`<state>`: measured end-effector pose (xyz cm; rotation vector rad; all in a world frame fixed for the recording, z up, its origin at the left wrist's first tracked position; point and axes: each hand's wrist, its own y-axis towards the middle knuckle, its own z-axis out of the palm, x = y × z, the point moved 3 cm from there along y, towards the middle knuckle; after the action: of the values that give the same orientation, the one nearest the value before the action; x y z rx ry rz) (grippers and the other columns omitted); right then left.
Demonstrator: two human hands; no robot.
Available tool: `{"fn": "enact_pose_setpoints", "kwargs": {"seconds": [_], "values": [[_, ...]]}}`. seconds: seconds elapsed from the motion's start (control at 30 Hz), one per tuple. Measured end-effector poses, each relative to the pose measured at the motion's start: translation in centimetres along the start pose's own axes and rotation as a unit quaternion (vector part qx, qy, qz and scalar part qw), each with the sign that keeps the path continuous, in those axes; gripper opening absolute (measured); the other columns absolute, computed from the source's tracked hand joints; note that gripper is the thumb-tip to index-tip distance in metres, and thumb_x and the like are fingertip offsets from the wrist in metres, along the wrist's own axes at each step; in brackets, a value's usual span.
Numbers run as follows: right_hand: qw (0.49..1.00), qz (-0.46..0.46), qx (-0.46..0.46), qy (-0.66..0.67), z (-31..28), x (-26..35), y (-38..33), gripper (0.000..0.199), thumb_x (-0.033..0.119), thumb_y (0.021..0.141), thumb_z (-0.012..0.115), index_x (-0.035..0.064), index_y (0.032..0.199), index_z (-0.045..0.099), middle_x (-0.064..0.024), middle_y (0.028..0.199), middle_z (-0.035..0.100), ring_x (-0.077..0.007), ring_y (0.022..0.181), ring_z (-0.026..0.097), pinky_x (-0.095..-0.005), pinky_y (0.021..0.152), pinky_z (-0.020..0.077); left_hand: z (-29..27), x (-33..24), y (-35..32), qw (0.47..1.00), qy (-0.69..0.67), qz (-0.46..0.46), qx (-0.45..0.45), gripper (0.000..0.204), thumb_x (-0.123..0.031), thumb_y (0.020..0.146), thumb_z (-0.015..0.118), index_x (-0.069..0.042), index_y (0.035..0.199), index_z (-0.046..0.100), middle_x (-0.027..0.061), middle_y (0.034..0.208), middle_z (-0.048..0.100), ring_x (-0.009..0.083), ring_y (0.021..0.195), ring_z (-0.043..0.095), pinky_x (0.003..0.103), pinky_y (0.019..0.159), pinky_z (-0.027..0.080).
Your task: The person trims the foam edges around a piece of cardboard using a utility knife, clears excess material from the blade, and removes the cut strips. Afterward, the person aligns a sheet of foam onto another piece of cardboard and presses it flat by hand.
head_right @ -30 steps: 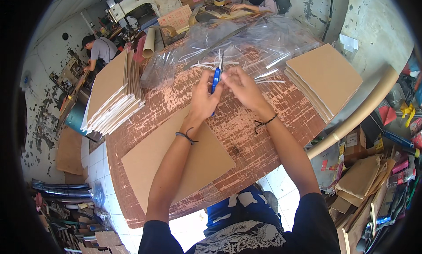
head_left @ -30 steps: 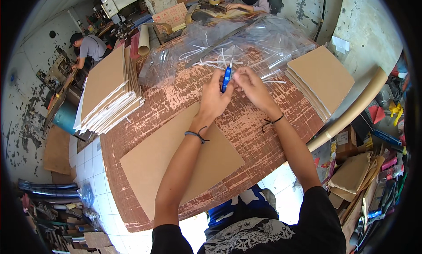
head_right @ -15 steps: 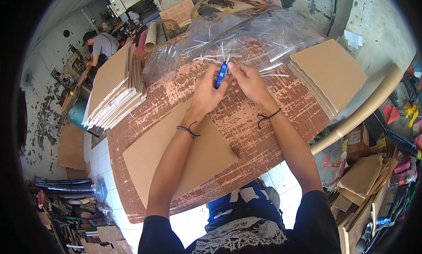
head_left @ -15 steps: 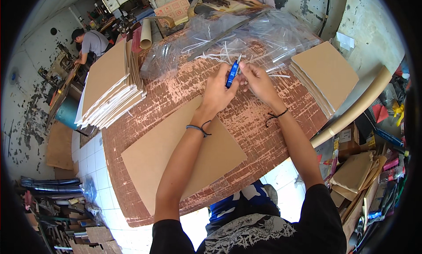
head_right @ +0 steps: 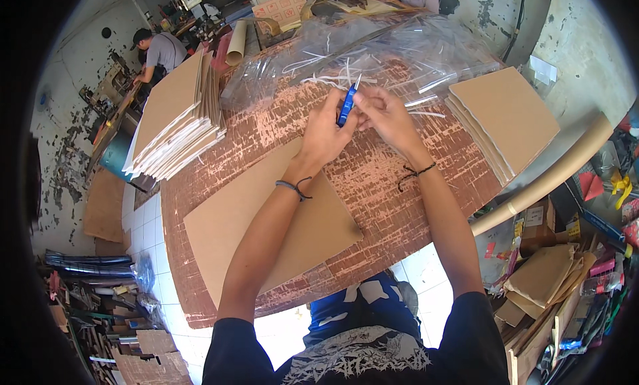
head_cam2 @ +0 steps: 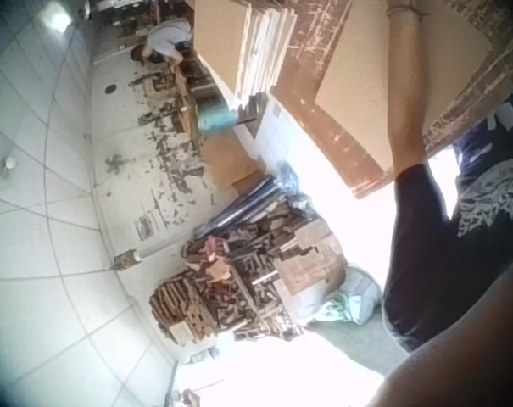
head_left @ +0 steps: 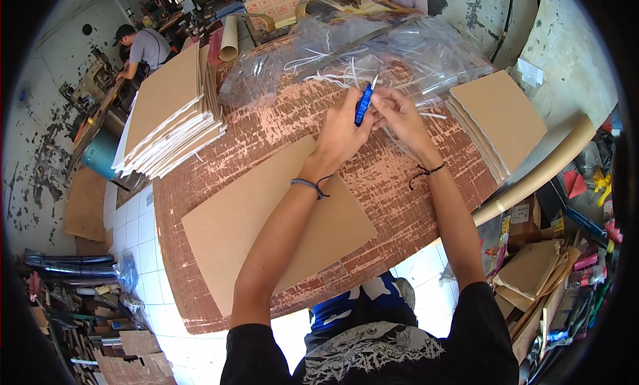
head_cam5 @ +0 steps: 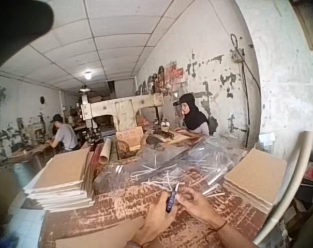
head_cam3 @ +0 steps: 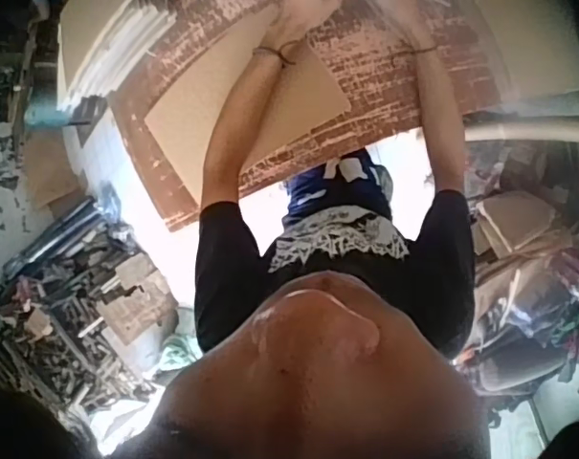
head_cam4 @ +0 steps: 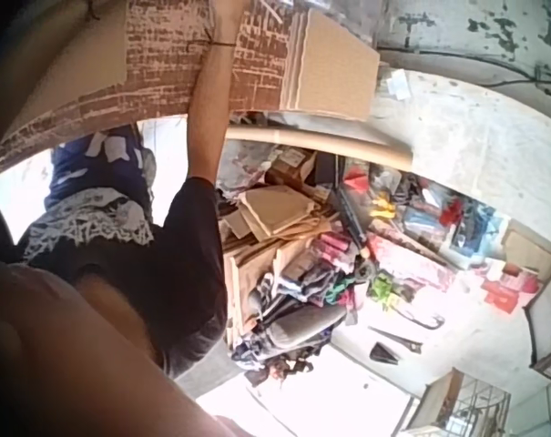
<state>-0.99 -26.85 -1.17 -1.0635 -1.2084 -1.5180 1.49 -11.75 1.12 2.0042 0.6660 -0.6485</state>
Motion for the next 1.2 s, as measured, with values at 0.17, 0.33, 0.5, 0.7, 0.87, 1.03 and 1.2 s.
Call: {"fn": "enact_pose_setpoints", "kwargs": {"seconds": [0.17, 0.33, 0.5, 0.7, 0.87, 1.03, 1.2], "values": [[1.000, -0.014, 0.023, -0.013, -0.9, 0.2, 0.3, 0.029, 0.021, 0.095, 0.069, -0.0021, 0.112, 0.061, -0.0098, 0.096, 0.069, -0.0134, 0.084, 0.066, -0.0252, 0.073, 0.0553, 0.1, 0.6, -0.1, 0.999, 0.020, 0.024, -0.028, 0.020, -0.011, 0.088, 0.063, -0.003, 0.103, 0.053, 0.0161, 0.072, 0.063, 0.0284, 0.061, 0.064, 0.039, 0.057, 0.049], [0.995, -0.093, 0.011, -0.034, -0.3, 0.9, 0.2, 0.028, 0.021, 0.096, 0.068, -0.0024, 0.110, 0.062, -0.0104, 0.095, 0.069, -0.0133, 0.084, 0.067, -0.0262, 0.074, 0.0559, 0.1, 1.0, -0.1, 1.000, 0.002, -0.010, -0.021, 0.021, -0.010, 0.087, 0.064, -0.003, 0.103, 0.053, 0.0165, 0.073, 0.062, 0.0283, 0.060, 0.063, 0.038, 0.056, 0.049], [0.993, -0.104, -0.016, -0.048, 0.2, 1.0, -0.2, 0.032, 0.027, 0.098, 0.064, -0.0037, 0.106, 0.064, -0.0102, 0.088, 0.070, -0.0133, 0.078, 0.066, -0.0257, 0.072, 0.0553, 0.4, 0.6, -0.3, 0.999, -0.002, -0.049, -0.010, 0.024, -0.010, 0.087, 0.064, -0.003, 0.106, 0.051, 0.0176, 0.075, 0.061, 0.0294, 0.061, 0.063, 0.039, 0.055, 0.049], [0.999, -0.015, 0.031, -0.021, -0.2, -0.2, 0.3, 0.028, 0.024, 0.098, 0.064, -0.0010, 0.110, 0.063, -0.0079, 0.089, 0.069, -0.0114, 0.080, 0.065, -0.0250, 0.072, 0.0538, 0.5, 0.8, -0.3, 0.998, 0.031, 0.038, -0.048, 0.023, -0.010, 0.089, 0.063, -0.003, 0.108, 0.051, 0.0187, 0.076, 0.065, 0.0298, 0.060, 0.065, 0.039, 0.055, 0.049], [0.987, -0.123, 0.018, -0.101, -0.2, 0.4, 0.1, 0.028, 0.023, 0.099, 0.063, -0.0015, 0.112, 0.061, -0.0081, 0.093, 0.069, -0.0118, 0.084, 0.065, -0.0255, 0.075, 0.0537, 0.2, 1.1, -0.4, 0.999, 0.005, -0.032, -0.023, 0.023, -0.011, 0.089, 0.063, -0.004, 0.107, 0.050, 0.0189, 0.078, 0.067, 0.0303, 0.063, 0.068, 0.038, 0.056, 0.051], [0.989, -0.102, 0.020, -0.108, -0.1, -0.1, 0.0, 0.027, 0.021, 0.098, 0.063, -0.0021, 0.112, 0.060, -0.0089, 0.094, 0.069, -0.0129, 0.086, 0.065, -0.0276, 0.077, 0.0539, 0.0, 1.0, -0.4, 0.999, 0.007, -0.038, -0.010, 0.024, -0.011, 0.089, 0.063, -0.004, 0.108, 0.050, 0.0184, 0.078, 0.067, 0.0297, 0.063, 0.067, 0.038, 0.056, 0.051], [0.907, -0.197, 0.023, -0.371, -0.3, 1.0, -0.3, 0.027, 0.025, 0.099, 0.062, -0.0003, 0.107, 0.057, -0.0110, 0.086, 0.066, -0.0173, 0.075, 0.061, -0.0338, 0.068, 0.0489, 0.1, 0.6, -0.4, 1.000, 0.025, 0.007, 0.000, 0.025, -0.012, 0.088, 0.063, -0.004, 0.108, 0.050, 0.0173, 0.076, 0.066, 0.0287, 0.061, 0.065, 0.038, 0.056, 0.050]]}}
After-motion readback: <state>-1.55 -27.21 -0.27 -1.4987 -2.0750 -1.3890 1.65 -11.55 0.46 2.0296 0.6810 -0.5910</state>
